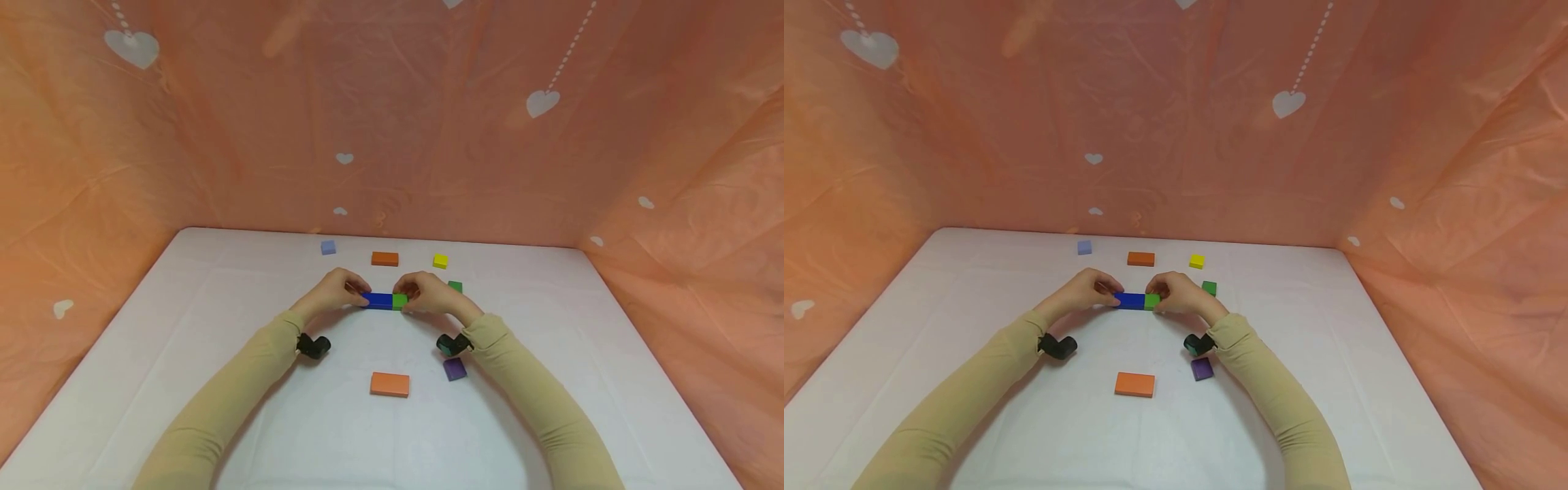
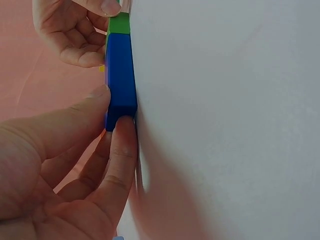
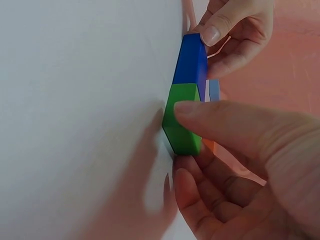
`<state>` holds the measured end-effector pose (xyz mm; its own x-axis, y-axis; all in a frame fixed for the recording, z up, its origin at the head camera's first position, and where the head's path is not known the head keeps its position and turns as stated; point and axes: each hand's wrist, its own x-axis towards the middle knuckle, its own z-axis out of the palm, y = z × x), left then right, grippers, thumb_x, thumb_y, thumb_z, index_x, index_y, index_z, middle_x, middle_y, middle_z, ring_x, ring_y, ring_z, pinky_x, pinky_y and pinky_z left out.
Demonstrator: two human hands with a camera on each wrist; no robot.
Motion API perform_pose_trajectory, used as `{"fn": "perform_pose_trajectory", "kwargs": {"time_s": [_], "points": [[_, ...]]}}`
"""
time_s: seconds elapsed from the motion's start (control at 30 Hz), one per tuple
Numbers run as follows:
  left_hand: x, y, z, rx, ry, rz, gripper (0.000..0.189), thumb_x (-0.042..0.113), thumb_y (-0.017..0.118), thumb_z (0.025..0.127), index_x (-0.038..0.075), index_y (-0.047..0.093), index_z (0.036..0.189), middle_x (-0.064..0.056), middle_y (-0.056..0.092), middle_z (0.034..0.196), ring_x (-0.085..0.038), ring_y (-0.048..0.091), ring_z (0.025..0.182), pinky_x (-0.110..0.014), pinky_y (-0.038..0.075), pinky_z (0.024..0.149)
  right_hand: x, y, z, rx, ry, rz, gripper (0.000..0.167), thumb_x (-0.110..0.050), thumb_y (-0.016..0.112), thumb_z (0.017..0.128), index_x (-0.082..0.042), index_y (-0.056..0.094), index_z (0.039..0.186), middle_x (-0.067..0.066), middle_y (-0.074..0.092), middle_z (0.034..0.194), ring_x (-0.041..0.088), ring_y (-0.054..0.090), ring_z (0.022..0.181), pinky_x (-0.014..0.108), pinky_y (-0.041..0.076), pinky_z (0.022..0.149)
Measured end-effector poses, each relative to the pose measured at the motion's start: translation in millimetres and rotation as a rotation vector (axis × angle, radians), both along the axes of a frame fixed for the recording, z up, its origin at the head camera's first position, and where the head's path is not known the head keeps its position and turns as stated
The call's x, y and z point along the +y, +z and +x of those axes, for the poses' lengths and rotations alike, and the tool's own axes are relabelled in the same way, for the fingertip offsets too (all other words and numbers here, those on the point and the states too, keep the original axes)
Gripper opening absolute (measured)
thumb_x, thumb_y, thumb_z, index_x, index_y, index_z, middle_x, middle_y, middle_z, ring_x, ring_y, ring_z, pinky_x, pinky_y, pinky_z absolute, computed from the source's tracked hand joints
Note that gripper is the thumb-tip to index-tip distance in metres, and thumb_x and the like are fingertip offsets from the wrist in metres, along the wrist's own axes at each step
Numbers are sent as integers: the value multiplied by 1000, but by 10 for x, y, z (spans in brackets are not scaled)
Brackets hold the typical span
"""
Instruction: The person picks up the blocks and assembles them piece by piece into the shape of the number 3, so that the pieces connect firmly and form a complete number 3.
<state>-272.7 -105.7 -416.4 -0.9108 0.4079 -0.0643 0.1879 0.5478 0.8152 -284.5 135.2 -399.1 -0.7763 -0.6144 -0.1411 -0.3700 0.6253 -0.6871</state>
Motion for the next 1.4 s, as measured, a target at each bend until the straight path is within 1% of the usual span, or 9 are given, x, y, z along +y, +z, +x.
{"fn": "perform_pose_trajectory", "kwargs": {"time_s": [0.23, 0.37, 0.5, 0.6, 0.8, 1.0, 1.17, 1.3, 1.4], "points": [[5, -7, 15, -9, 18, -8, 26, 6, 75, 82, -1, 70, 106, -10, 69, 100, -19, 60, 84, -32, 50, 80, 11, -1, -7, 7, 8, -3, 33, -2, 75, 81, -2, 63, 112, 7, 63, 104, 21, 56, 93, 30, 49, 86], [10, -7, 13, -14, 23, -21, 24, 9, 73, 85, 1, 70, 107, -8, 68, 101, -20, 59, 87, -33, 49, 81, 48, 9, -20, 24, 25, -9, 35, -4, 75, 81, -2, 63, 113, 7, 64, 105, 21, 58, 96, 31, 49, 87], [12, -3, 1, -7, 18, -21, 21, 9, 67, 89, 0, 70, 109, -9, 68, 103, -21, 59, 91, -33, 49, 81, 115, 64, -35, 33, 33, -33, 36, -4, 74, 82, 1, 62, 115, 10, 64, 107, 22, 59, 98, 32, 49, 87], [13, -7, -5, -8, 17, -15, 20, 6, 65, 90, -1, 69, 109, -10, 67, 103, -22, 59, 90, -32, 50, 81, 185, 129, -45, 33, 27, -62, 37, -3, 72, 83, 4, 61, 117, 14, 64, 107, 25, 59, 98, 34, 49, 88], [2, -8, -1, -3, 9, -3, 21, 4, 65, 90, -2, 69, 109, -11, 67, 103, -23, 59, 91, -33, 50, 82, 338, 234, -78, 54, 27, -117, 39, 0, 71, 83, 8, 59, 120, 22, 62, 111, 32, 59, 103, 39, 49, 89], [-10, 20, 23, 22, -19, 19, 19, 3, 66, 88, -2, 69, 106, -9, 67, 98, -22, 59, 88, -31, 50, 78, 453, 284, -93, 70, 21, -117, 40, -2, 70, 85, 7, 58, 122, 23, 61, 114, 36, 57, 108, 41, 47, 91], [-4, -2, 7, -9, 4, 14, 21, 2, 66, 88, -2, 68, 109, -11, 67, 103, -23, 59, 90, -32, 50, 80, 521, 292, -87, 73, 1, -112, 40, -3, 70, 86, 6, 57, 123, 22, 61, 115, 35, 56, 109, 40, 48, 91], [8, -24, -9, -12, 17, -2, 21, 1, 66, 88, -2, 69, 108, -11, 67, 103, -22, 59, 88, -30, 51, 77, 557, 305, -74, 60, -21, -120, 41, -1, 70, 85, 6, 57, 123, 23, 61, 116, 37, 55, 110, 42, 47, 91], [14, -21, -7, -9, 18, -7, 21, 1, 67, 88, -2, 68, 108, -11, 67, 102, -21, 59, 86, -29, 51, 75, 586, 309, -72, 58, -33, -124, 41, 0, 69, 85, 7, 57, 123, 23, 60, 116, 38, 55, 110, 43, 47, 92]]}}
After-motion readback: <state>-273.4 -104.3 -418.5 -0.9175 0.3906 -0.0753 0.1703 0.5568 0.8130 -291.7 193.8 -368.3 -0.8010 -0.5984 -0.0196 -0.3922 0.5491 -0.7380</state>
